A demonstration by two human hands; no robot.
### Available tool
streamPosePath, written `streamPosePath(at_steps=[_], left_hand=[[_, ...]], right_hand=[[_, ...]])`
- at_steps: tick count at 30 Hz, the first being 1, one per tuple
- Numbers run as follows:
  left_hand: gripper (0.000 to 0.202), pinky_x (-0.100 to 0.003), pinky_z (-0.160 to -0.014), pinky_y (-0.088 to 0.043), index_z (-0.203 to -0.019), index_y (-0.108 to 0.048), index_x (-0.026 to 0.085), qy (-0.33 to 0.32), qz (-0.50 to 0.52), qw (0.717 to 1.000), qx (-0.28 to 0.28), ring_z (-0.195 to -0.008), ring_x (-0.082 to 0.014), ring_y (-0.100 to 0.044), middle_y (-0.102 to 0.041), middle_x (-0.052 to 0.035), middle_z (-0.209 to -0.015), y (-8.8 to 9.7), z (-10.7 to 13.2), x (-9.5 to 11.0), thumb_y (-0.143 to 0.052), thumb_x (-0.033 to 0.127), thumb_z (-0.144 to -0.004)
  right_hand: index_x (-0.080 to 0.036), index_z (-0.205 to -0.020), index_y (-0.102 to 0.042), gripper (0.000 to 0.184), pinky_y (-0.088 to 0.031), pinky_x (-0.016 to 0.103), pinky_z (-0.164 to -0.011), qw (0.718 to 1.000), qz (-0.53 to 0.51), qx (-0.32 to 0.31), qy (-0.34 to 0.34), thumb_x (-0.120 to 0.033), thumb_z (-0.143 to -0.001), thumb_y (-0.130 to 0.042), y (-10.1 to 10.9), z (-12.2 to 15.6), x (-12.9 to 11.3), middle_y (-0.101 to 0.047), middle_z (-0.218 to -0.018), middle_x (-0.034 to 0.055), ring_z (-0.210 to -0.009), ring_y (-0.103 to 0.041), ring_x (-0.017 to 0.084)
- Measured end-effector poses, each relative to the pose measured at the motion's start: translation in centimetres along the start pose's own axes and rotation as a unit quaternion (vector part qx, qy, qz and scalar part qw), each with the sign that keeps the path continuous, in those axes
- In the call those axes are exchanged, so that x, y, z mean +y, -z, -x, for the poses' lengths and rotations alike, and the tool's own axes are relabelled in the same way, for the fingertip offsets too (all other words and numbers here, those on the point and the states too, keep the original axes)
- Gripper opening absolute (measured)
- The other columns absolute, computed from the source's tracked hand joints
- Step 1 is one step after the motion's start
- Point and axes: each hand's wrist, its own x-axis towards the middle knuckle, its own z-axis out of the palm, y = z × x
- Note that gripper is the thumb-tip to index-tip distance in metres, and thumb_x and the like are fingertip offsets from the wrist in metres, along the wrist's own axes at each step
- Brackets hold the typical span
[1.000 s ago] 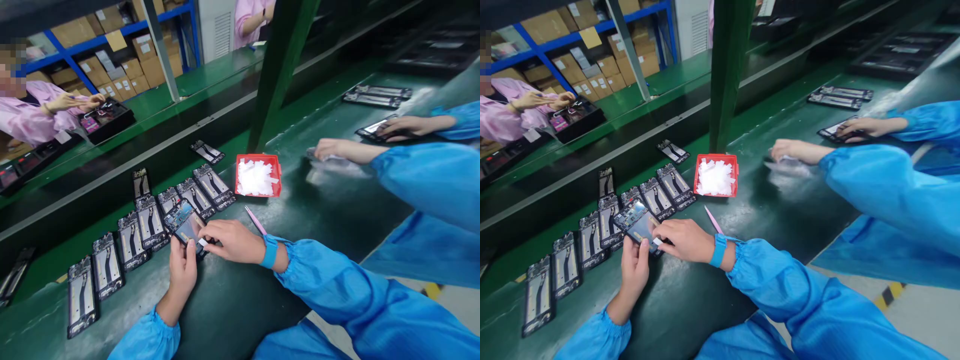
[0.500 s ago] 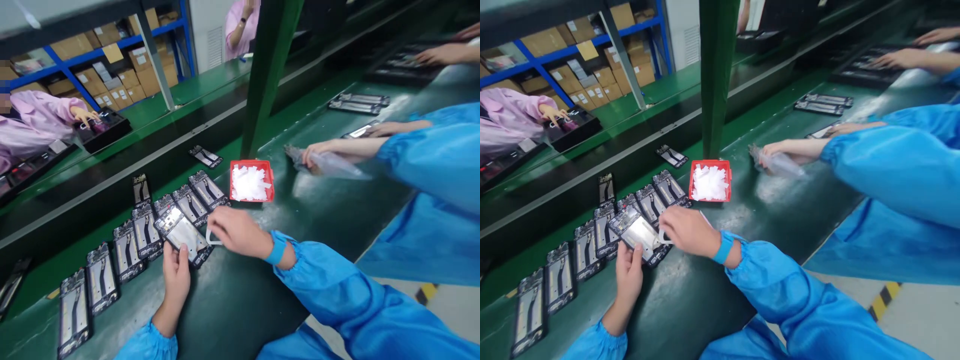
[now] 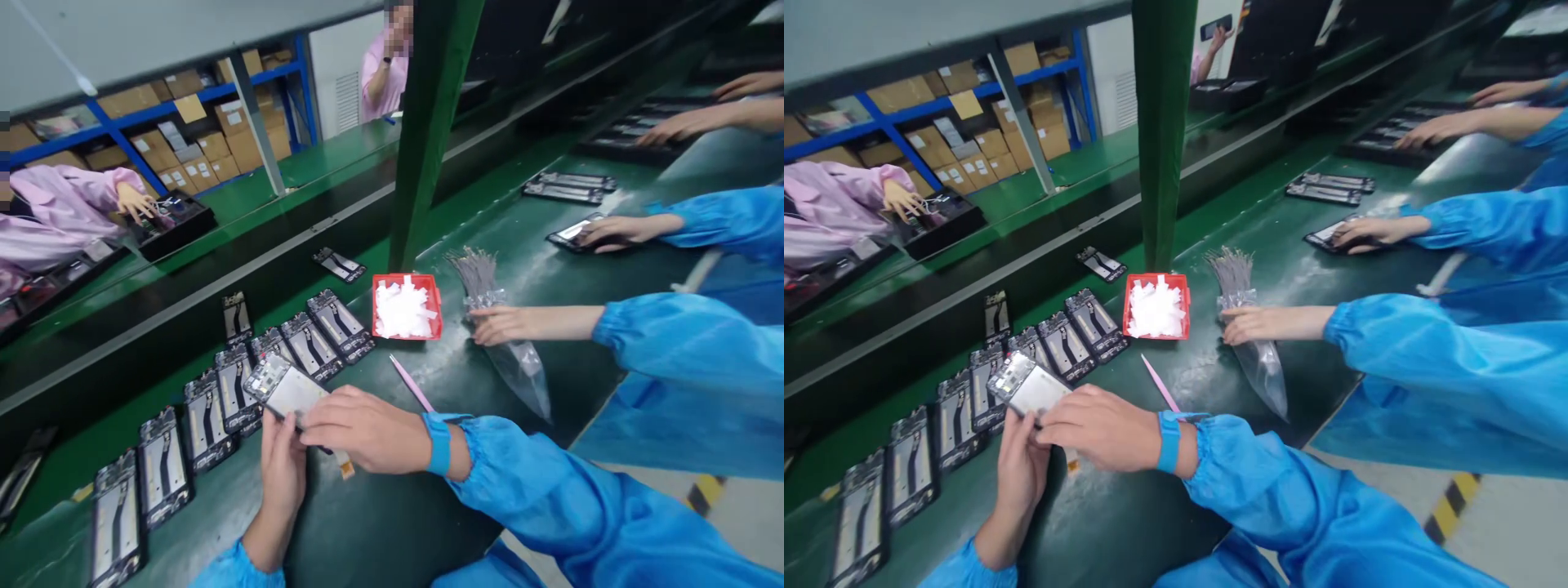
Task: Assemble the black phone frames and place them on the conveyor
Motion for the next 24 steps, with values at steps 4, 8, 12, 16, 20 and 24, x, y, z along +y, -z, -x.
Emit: streamPosePath(at_steps=[4,8,12,16,20,24], left_hand=[[0.044,-0.035,-0.072,-0.063,-0.114,-0.07,0.022,0.02,0.017,1.0,0.005,-0.089,-0.0238,-0.074,-0.077,-0.0094,-0.106,-0.3,0.1,0.6,-0.066,0.057,-0.088],[0.051,-0.032,-0.063,-0.063,-0.118,-0.067,0.022,0.034,-0.048,0.998,0.029,-0.076,-0.0202,-0.072,-0.075,-0.0048,-0.098,0.3,-0.1,0.2,-0.082,0.046,-0.076],[0.064,-0.03,-0.058,-0.065,-0.13,-0.061,0.025,0.057,-0.094,0.994,-0.021,-0.078,-0.0171,-0.069,-0.069,-0.0052,-0.11,0.6,-0.1,0.2,-0.087,0.039,-0.073],[0.083,-0.032,-0.057,-0.068,-0.147,-0.047,0.036,0.082,-0.091,0.987,-0.105,-0.093,-0.0207,-0.07,-0.06,-0.0061,-0.132,0.4,-0.2,1.2,-0.088,0.031,-0.075],[0.063,-0.038,-0.064,-0.07,-0.135,-0.057,0.027,0.131,-0.05,0.984,-0.113,-0.1,-0.025,-0.069,-0.063,-0.0079,-0.125,0.2,-0.5,2.2,-0.084,0.035,-0.078],[0.06,-0.039,-0.068,-0.07,-0.133,-0.057,0.029,0.119,-0.034,0.986,-0.114,-0.1,-0.0232,-0.069,-0.063,-0.007,-0.127,0.2,-0.7,2.3,-0.082,0.036,-0.08]], right_hand=[[-0.017,-0.114,-0.056,0.021,-0.046,0.036,-0.085,0.994,-0.068,0.062,-0.063,-0.013,-0.096,-0.046,-1.5,0.4,-0.7,-0.071,-0.101,0.0092,-0.091,-0.062,0.022],[-0.017,-0.111,-0.05,0.017,-0.045,0.039,-0.078,0.98,-0.059,0.126,-0.143,-0.022,-0.098,-0.041,-0.7,0.8,0.1,-0.067,-0.092,0.0083,-0.075,-0.056,0.023],[-0.018,-0.1,-0.055,0.021,-0.043,0.037,-0.076,0.964,-0.022,0.164,-0.21,-0.02,-0.103,-0.035,-0.2,0.5,0.2,-0.064,-0.087,0.0071,-0.076,-0.054,0.022],[-0.017,-0.1,-0.065,0.023,-0.046,0.036,-0.081,0.959,-0.028,0.173,-0.221,-0.021,-0.106,-0.043,-0.6,0.5,0.5,-0.066,-0.097,0.0089,-0.089,-0.06,0.022],[-0.02,-0.108,-0.074,0.02,-0.051,0.034,-0.081,0.954,-0.086,0.194,-0.213,-0.02,-0.103,-0.055,-1.1,0.8,1.2,-0.07,-0.094,0.0058,-0.089,-0.065,0.02],[-0.021,-0.115,-0.075,0.021,-0.051,0.035,-0.084,0.958,-0.094,0.183,-0.2,-0.017,-0.101,-0.06,-1.3,0.9,1.2,-0.075,-0.099,0.0057,-0.092,-0.068,0.02]])
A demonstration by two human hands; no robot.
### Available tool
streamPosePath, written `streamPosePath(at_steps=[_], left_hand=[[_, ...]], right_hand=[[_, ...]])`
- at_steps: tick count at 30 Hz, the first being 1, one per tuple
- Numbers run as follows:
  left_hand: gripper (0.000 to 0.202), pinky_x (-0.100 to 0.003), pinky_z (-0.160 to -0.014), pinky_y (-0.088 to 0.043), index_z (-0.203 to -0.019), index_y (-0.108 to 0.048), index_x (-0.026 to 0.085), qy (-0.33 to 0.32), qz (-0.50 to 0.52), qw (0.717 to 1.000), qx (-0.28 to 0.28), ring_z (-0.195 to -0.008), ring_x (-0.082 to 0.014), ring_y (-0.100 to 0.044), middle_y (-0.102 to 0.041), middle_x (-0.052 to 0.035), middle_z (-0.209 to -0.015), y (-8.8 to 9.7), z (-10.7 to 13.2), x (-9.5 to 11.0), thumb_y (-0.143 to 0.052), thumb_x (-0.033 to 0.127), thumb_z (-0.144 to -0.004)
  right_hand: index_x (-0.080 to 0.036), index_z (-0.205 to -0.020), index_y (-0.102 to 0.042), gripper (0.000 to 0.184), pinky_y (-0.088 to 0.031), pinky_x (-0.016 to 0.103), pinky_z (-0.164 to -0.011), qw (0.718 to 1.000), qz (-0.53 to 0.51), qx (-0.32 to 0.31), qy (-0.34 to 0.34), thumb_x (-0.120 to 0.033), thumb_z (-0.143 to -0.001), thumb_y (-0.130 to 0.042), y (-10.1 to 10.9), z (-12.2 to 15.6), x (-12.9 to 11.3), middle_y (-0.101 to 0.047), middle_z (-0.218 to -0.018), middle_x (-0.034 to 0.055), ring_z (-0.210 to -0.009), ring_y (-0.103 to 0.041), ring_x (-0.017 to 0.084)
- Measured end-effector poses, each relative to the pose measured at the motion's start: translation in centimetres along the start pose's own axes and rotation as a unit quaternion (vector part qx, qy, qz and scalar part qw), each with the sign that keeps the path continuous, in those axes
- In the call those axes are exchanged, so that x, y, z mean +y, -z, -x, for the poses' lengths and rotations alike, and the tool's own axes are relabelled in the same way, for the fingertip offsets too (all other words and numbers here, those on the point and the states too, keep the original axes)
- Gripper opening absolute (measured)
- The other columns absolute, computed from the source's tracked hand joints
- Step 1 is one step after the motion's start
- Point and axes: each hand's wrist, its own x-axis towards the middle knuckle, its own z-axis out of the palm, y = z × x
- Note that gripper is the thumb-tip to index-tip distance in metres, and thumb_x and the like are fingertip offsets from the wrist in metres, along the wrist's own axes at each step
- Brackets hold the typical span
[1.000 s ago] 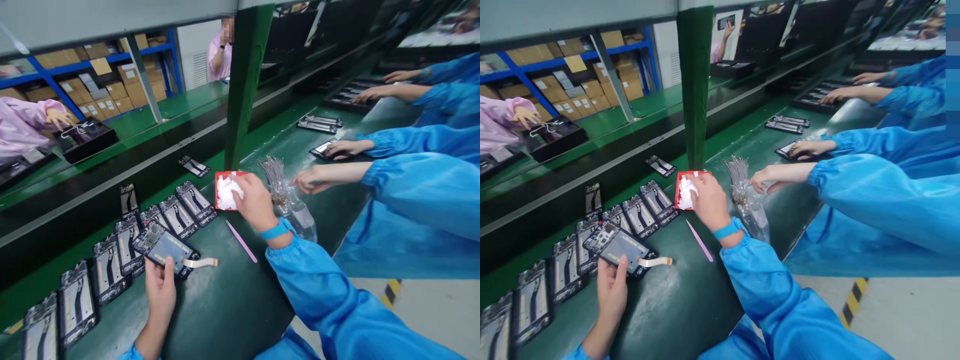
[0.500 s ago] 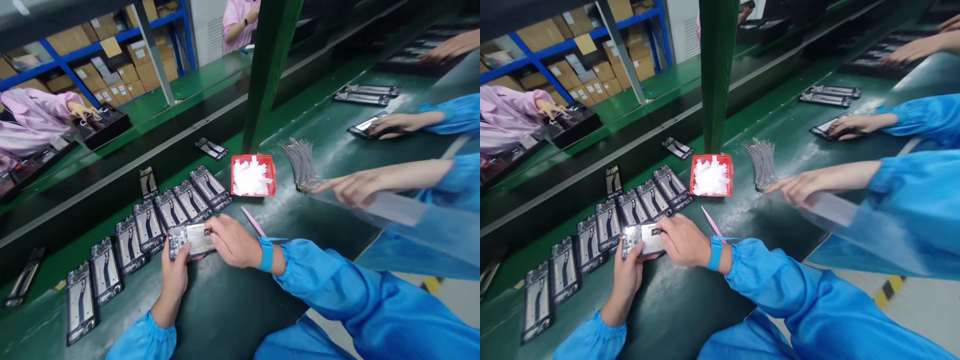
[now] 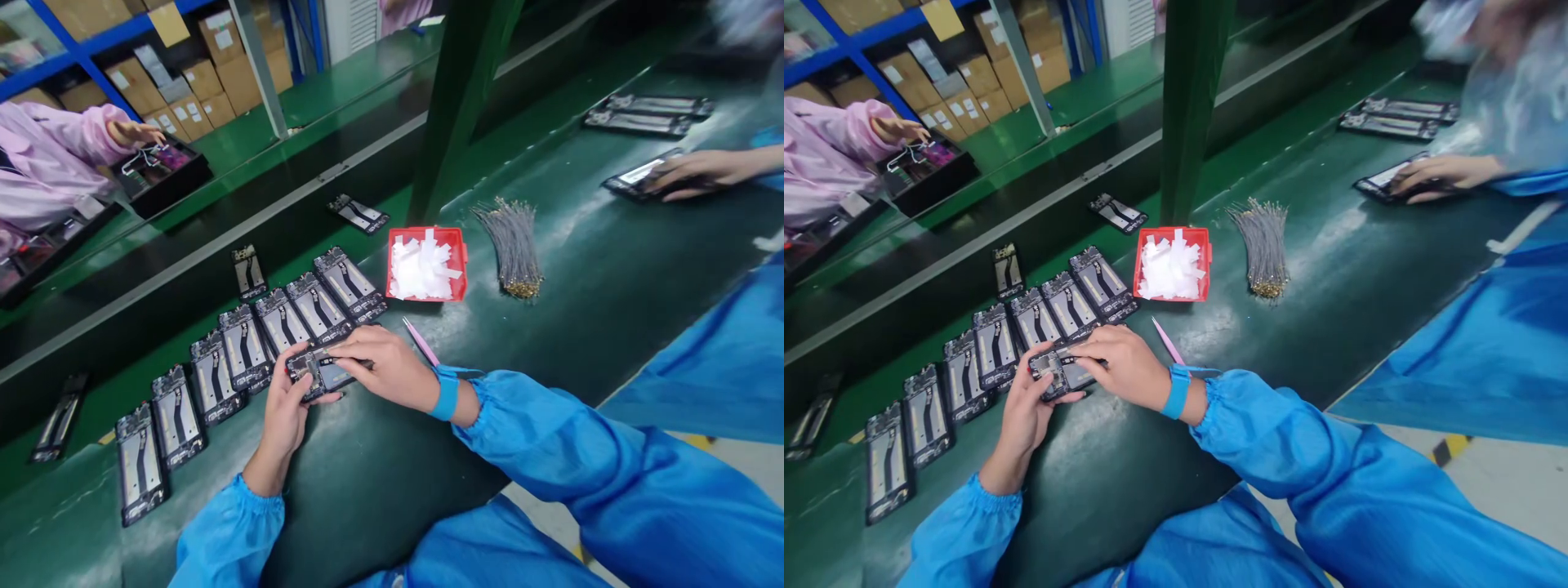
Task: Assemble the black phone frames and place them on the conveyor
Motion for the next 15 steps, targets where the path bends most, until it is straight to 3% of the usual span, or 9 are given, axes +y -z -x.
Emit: streamPosePath(at_steps=[3,8,15], left_hand=[[0.064,-0.036,-0.065,-0.069,-0.136,-0.052,0.032,-0.035,-0.038,0.999,0.011,-0.098,-0.0208,-0.069,-0.062,-0.0054,-0.126,0.0,0.1,-0.7,-0.083,0.036,-0.08],[0.051,-0.031,-0.058,-0.068,-0.124,-0.056,0.025,-0.055,-0.107,0.992,0.044,-0.081,-0.0167,-0.07,-0.066,-0.0024,-0.104,-0.1,0.2,-1.9,-0.08,0.04,-0.082],[0.058,-0.033,-0.062,-0.069,-0.13,-0.057,0.026,-0.083,-0.121,0.989,0.023,-0.09,-0.0199,-0.072,-0.066,-0.0039,-0.112,-0.3,0.7,-1.8,-0.083,0.036,-0.08]], right_hand=[[-0.021,-0.114,-0.074,0.019,-0.048,0.035,-0.081,0.999,0.038,-0.02,0.012,-0.017,-0.1,-0.062,-0.2,0.2,-0.2,-0.076,-0.099,0.0058,-0.09,-0.067,0.02],[-0.015,-0.111,-0.072,0.016,-0.042,0.036,-0.073,0.979,0.156,-0.066,0.114,-0.021,-0.101,-0.062,-0.3,0.5,-0.5,-0.074,-0.1,0.0094,-0.09,-0.063,0.023],[-0.014,-0.106,-0.072,0.015,-0.04,0.036,-0.071,0.972,0.184,-0.014,0.148,-0.02,-0.103,-0.059,0.1,0.5,-0.9,-0.075,-0.094,0.0073,-0.083,-0.062,0.019]])
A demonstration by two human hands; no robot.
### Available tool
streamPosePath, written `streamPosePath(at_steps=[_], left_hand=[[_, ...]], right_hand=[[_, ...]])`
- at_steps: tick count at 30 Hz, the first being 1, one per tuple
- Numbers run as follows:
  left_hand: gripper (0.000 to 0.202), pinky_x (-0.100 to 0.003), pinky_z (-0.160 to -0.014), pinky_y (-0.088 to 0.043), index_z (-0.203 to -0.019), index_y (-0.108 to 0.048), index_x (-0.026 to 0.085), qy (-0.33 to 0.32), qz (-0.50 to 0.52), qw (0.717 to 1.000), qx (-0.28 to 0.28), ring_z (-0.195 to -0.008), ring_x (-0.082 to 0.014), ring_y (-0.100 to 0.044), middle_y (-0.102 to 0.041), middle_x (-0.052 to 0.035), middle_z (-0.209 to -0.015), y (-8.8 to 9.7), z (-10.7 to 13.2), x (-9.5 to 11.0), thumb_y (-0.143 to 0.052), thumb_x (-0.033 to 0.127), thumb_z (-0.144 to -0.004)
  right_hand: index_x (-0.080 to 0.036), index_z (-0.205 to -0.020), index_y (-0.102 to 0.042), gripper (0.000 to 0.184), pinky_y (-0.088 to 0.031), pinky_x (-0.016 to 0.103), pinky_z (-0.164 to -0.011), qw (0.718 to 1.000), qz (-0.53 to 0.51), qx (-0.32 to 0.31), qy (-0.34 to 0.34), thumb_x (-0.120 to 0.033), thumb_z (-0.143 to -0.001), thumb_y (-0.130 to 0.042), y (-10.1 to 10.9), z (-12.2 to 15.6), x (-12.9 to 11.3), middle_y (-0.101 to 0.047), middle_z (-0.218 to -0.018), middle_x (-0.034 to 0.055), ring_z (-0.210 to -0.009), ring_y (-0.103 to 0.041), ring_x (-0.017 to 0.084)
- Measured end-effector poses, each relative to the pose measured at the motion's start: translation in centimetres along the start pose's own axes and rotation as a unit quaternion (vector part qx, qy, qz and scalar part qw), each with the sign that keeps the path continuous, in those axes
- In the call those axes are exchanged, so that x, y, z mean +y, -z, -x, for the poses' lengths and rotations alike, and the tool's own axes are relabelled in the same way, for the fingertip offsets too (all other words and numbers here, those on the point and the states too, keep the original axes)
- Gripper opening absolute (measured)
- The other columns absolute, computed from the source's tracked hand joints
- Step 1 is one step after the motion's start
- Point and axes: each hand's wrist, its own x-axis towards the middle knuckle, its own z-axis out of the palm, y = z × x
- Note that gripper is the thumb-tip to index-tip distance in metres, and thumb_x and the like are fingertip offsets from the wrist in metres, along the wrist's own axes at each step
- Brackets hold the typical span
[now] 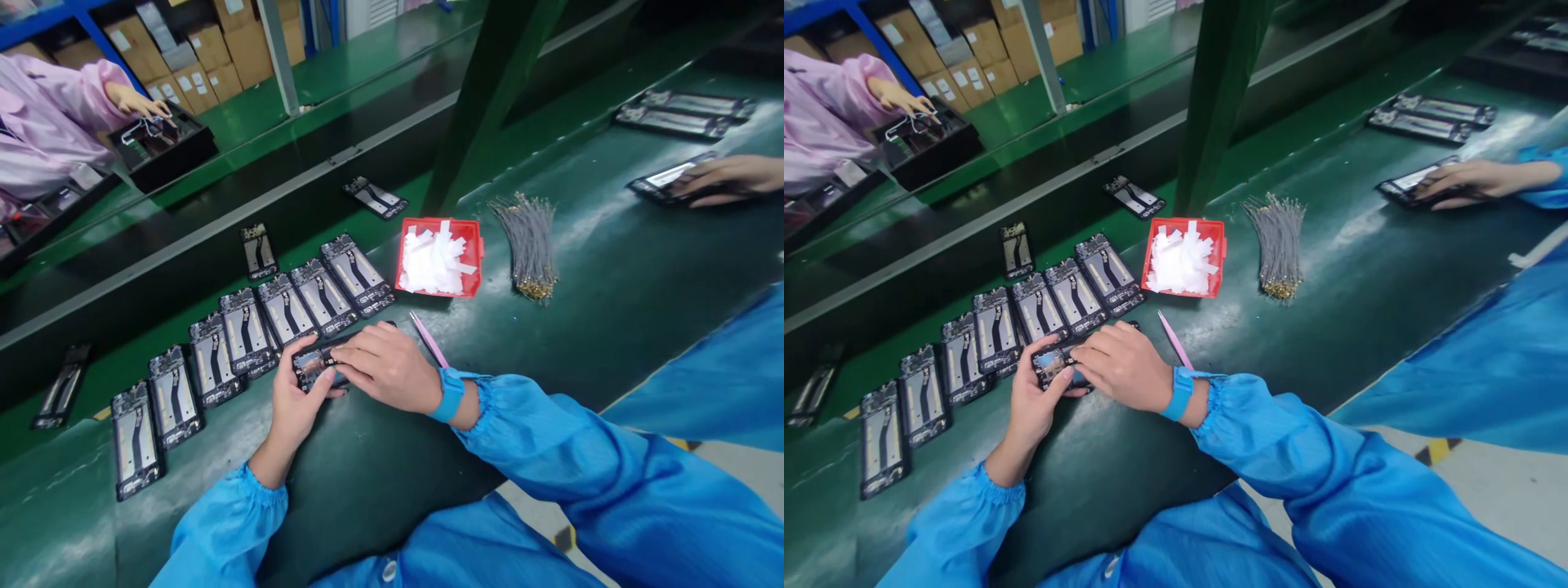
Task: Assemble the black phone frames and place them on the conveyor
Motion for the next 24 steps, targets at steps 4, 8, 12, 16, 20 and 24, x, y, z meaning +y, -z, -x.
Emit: streamPosePath(at_steps=[4,8,12,16,20,24], left_hand=[[0.051,-0.033,-0.059,-0.069,-0.125,-0.061,0.024,-0.003,-0.005,1.0,0.017,-0.086,-0.0192,-0.072,-0.067,-0.0036,-0.106,-0.3,0.19,0.15,-0.082,0.038,-0.081],[0.046,-0.033,-0.059,-0.069,-0.122,-0.062,0.023,-0.001,0.0,1.0,0.019,-0.082,-0.0186,-0.073,-0.07,-0.002,-0.097,-0.51,0.29,0.26,-0.08,0.039,-0.083],[0.046,-0.034,-0.061,-0.069,-0.121,-0.062,0.022,0.014,0.016,0.999,0.028,-0.08,-0.0191,-0.075,-0.072,-0.0021,-0.096,-0.43,0.28,-0.07,-0.081,0.038,-0.082],[0.048,-0.035,-0.062,-0.069,-0.124,-0.061,0.023,0.035,0.041,0.998,0.035,-0.079,-0.0188,-0.075,-0.073,-0.0024,-0.098,-0.24,0.13,-0.64,-0.081,0.037,-0.083],[0.049,-0.036,-0.065,-0.069,-0.125,-0.06,0.024,0.033,0.041,0.998,0.026,-0.082,-0.0188,-0.075,-0.074,-0.0031,-0.103,-0.22,0.07,-0.63,-0.081,0.035,-0.083],[0.047,-0.033,-0.063,-0.068,-0.125,-0.059,0.024,0.029,0.032,0.999,0.025,-0.085,-0.0203,-0.076,-0.075,-0.0038,-0.104,-0.28,0.11,-0.42,-0.08,0.037,-0.084]], right_hand=[[-0.016,-0.107,-0.072,0.016,-0.039,0.037,-0.07,1.0,0.018,-0.001,0.003,-0.021,-0.104,-0.057,-0.02,0.14,-0.07,-0.075,-0.093,0.0068,-0.081,-0.062,0.019],[-0.015,-0.106,-0.072,0.014,-0.039,0.037,-0.07,1.0,0.017,-0.001,0.006,-0.02,-0.103,-0.059,0.02,0.14,-0.08,-0.075,-0.093,0.0066,-0.083,-0.062,0.019],[-0.015,-0.102,-0.072,0.015,-0.038,0.036,-0.068,0.999,0.032,0.0,0.016,-0.019,-0.104,-0.058,0.11,-0.03,-0.07,-0.074,-0.089,0.0055,-0.081,-0.061,0.019],[-0.015,-0.1,-0.072,0.018,-0.038,0.036,-0.069,0.999,0.044,-0.006,0.021,-0.02,-0.105,-0.055,0.16,-0.22,-0.1,-0.073,-0.086,0.0052,-0.081,-0.06,0.019],[-0.015,-0.096,-0.072,0.023,-0.037,0.036,-0.07,0.998,0.052,-0.008,0.022,-0.022,-0.106,-0.053,0.21,-0.35,-0.11,-0.071,-0.084,0.0053,-0.081,-0.059,0.019],[-0.015,-0.092,-0.071,0.025,-0.035,0.036,-0.069,0.998,0.057,-0.004,0.023,-0.021,-0.106,-0.053,0.25,-0.42,-0.1,-0.069,-0.081,0.0046,-0.079,-0.057,0.018]])
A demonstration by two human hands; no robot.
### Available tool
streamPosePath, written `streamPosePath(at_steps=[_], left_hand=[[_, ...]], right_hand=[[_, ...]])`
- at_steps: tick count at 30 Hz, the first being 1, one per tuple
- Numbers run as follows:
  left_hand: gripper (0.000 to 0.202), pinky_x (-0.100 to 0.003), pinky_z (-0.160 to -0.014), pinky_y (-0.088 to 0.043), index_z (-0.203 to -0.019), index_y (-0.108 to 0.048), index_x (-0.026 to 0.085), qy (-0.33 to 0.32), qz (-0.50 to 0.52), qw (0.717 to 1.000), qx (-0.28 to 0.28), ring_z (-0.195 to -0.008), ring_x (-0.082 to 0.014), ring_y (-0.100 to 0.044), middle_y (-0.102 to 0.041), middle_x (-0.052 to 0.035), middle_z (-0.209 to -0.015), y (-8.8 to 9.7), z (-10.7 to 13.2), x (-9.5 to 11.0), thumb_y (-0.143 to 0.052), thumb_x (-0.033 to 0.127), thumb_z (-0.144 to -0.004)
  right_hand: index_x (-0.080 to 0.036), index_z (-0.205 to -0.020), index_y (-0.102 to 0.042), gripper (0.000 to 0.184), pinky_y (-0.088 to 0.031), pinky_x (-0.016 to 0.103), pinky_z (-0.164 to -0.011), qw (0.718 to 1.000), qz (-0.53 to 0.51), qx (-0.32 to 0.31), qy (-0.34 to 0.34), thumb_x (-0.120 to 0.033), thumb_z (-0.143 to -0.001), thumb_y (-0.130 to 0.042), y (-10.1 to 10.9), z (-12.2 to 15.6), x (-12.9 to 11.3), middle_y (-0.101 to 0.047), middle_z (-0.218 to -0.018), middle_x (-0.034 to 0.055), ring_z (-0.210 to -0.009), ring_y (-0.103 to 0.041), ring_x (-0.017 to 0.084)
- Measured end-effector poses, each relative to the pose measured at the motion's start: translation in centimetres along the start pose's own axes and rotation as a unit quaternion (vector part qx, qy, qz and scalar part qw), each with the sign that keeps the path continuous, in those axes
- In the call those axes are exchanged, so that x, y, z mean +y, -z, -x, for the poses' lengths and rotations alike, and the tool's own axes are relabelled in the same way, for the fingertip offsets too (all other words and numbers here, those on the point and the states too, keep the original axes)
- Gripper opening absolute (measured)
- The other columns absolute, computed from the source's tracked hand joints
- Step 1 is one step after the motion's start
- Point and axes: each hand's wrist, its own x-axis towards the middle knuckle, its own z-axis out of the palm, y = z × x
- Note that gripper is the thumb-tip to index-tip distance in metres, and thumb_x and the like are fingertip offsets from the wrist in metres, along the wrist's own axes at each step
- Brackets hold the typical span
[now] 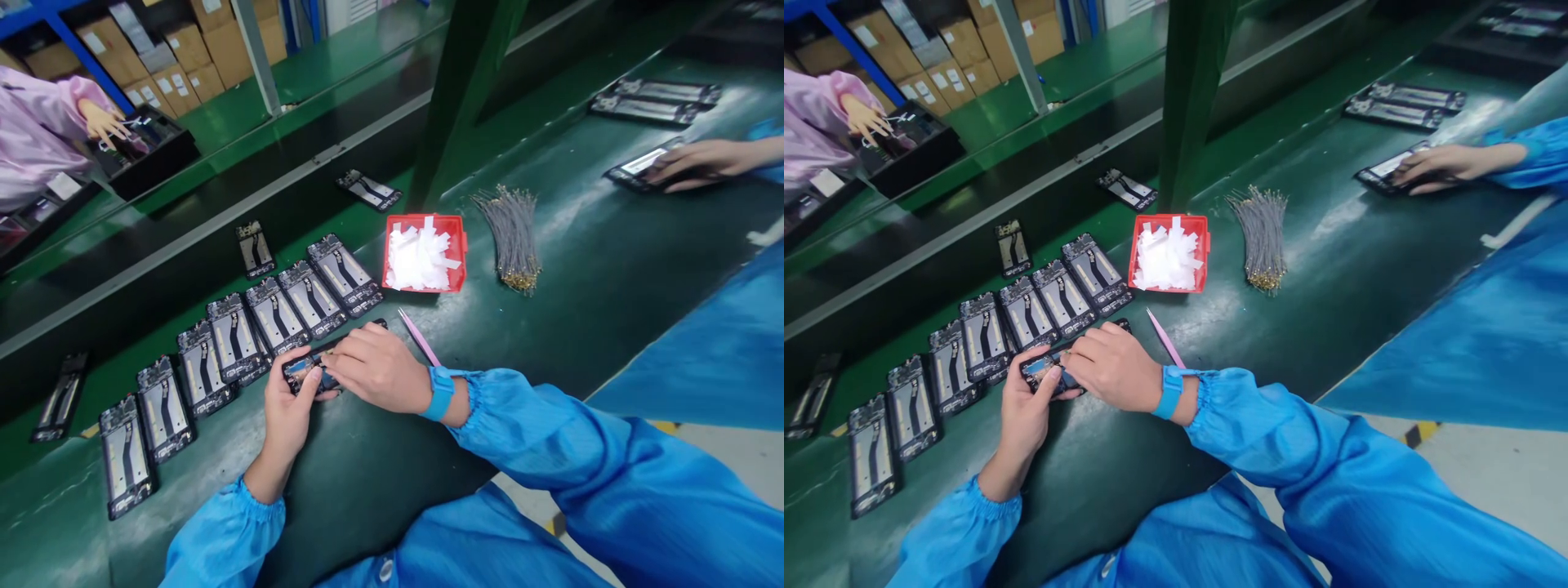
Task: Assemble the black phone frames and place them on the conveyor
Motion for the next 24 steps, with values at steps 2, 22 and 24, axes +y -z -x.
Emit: streamPosePath(at_steps=[2,22,24], left_hand=[[0.047,-0.031,-0.061,-0.067,-0.124,-0.059,0.023,0.001,-0.003,1.0,0.004,-0.085,-0.021,-0.077,-0.076,-0.0041,-0.102,-0.01,0.04,0.03,-0.08,0.037,-0.084],[0.046,-0.033,-0.059,-0.068,-0.123,-0.059,0.023,0.004,-0.021,1.0,-0.008,-0.086,-0.022,-0.078,-0.075,-0.0052,-0.107,-0.07,0.09,0.23,-0.079,0.04,-0.084],[0.046,-0.033,-0.059,-0.068,-0.123,-0.06,0.022,0.005,-0.018,1.0,-0.002,-0.084,-0.0222,-0.078,-0.076,-0.0052,-0.105,-0.04,0.15,0.16,-0.08,0.039,-0.084]], right_hand=[[-0.015,-0.092,-0.071,0.023,-0.035,0.036,-0.068,1.0,0.001,0.001,0.003,-0.021,-0.106,-0.054,0.01,0.0,-0.02,-0.068,-0.08,0.0044,-0.078,-0.056,0.018],[-0.014,-0.094,-0.071,0.02,-0.033,0.036,-0.067,1.0,-0.012,-0.004,-0.003,-0.021,-0.104,-0.055,-0.05,0.18,-0.02,-0.069,-0.082,0.0043,-0.076,-0.054,0.019],[-0.015,-0.095,-0.071,0.019,-0.033,0.036,-0.067,1.0,-0.015,-0.007,-0.004,-0.021,-0.104,-0.055,-0.02,0.17,-0.02,-0.068,-0.082,0.0045,-0.076,-0.054,0.019]])
